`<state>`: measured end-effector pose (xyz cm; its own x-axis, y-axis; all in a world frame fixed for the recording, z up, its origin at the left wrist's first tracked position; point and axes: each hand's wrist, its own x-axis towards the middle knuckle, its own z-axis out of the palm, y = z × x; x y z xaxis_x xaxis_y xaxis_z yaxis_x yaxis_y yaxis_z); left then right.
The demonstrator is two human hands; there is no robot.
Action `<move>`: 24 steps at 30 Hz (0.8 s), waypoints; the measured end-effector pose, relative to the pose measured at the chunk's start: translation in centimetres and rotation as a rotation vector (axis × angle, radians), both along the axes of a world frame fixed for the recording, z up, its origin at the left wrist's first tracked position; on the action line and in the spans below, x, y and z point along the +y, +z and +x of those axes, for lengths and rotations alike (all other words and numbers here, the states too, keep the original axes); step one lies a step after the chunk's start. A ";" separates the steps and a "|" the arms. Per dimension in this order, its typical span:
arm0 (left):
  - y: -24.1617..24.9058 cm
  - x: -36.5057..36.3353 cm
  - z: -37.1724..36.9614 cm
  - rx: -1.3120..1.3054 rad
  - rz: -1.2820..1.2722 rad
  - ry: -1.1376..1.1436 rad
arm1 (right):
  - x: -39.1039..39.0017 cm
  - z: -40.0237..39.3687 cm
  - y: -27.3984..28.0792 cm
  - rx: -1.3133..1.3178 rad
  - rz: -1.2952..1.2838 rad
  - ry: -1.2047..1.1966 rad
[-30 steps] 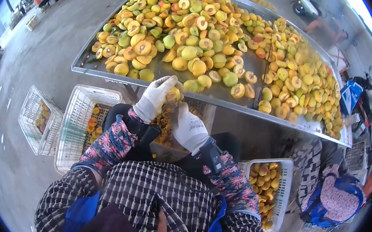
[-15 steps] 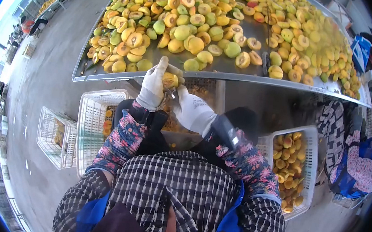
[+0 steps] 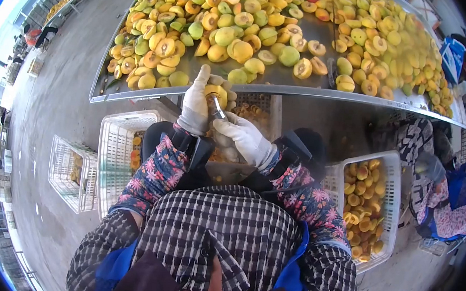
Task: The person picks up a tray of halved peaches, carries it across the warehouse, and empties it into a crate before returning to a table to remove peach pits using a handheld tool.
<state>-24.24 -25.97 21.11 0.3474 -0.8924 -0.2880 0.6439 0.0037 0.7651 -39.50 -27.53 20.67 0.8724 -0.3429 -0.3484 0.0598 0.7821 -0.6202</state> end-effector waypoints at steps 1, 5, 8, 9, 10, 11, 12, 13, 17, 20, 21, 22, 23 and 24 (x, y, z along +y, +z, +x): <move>0.2 0.0 -0.2 0.014 0.016 0.013 | 0.2 0.1 -0.3 -0.008 -0.036 -0.028; 1.3 0.0 -0.8 0.089 0.075 0.082 | 1.1 0.2 -0.5 -0.095 -0.160 -0.037; 1.3 0.2 -0.7 0.025 0.061 0.047 | 1.8 0.4 -1.1 -0.066 -0.262 -0.113; 1.2 0.3 -0.5 -0.166 0.028 0.038 | 1.8 0.1 -1.2 -0.087 -0.185 -0.080; 0.9 0.5 -0.2 -0.357 -0.005 0.028 | 1.7 -0.5 -1.2 -0.106 -0.109 -0.048; 0.7 0.7 0.2 -0.549 -0.040 0.016 | 1.5 -1.1 -1.1 -0.126 -0.035 -0.016; 0.8 0.7 1.2 -0.688 -0.039 0.124 | 1.2 -1.9 -0.7 -0.144 -0.059 -0.016; 0.3 0.9 3.5 -0.579 -0.047 0.117 | 0.9 -2.8 -0.1 -0.162 -0.085 -0.017; 0.9 4.5 14.4 -1.362 0.375 0.050 | -0.6 -4.9 -1.4 0.212 -0.497 0.041; 1.1 6.7 17.8 -1.650 0.661 0.038 | -0.7 -5.8 -6.3 0.423 -1.324 0.061; 1.3 6.3 17.3 -1.669 0.589 0.047 | -0.3 -5.4 -6.2 0.536 -1.290 0.045; 1.6 5.3 16.0 -1.690 0.513 0.055 | 0.0 -4.8 -5.4 0.649 -1.252 0.024; 1.7 4.2 14.4 -1.707 0.435 0.061 | 0.0 -4.5 -4.0 0.713 -1.169 0.085; 0.7 2.7 13.0 -1.450 0.265 0.010 | 0.3 -4.3 -5.0 0.636 -1.245 -0.008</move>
